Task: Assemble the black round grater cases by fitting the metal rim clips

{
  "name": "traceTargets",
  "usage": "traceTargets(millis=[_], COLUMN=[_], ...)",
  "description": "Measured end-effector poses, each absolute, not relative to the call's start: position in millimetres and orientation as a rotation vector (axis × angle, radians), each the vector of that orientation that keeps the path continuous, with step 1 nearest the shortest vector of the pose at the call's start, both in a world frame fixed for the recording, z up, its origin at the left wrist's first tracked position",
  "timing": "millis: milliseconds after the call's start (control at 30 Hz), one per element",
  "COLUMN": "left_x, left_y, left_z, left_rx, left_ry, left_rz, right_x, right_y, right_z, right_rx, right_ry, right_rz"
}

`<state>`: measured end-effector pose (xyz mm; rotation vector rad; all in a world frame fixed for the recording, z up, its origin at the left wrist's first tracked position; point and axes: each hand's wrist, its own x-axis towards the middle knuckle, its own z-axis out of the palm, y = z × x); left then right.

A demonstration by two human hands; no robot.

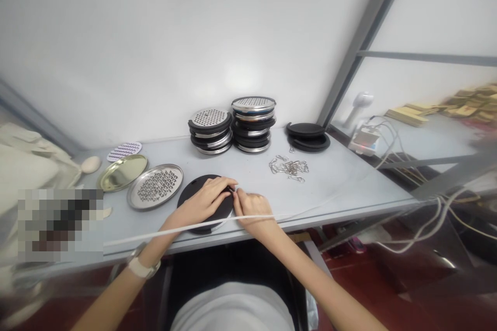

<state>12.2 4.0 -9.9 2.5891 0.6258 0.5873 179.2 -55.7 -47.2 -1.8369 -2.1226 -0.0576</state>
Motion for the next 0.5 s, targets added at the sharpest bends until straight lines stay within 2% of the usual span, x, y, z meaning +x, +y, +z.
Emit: traceTargets(millis=[500], left_x=[12.7], left_y=[4.5], left_z=[-10.3], left_rx=[2.592], left_ry=[0.615], left_rz=[0.609], right_x=[182.7], right_y=[-56.7], right_z=[-44.8], right_rx=[-1.824], right_ry=[-2.142], right_rz=[0.018])
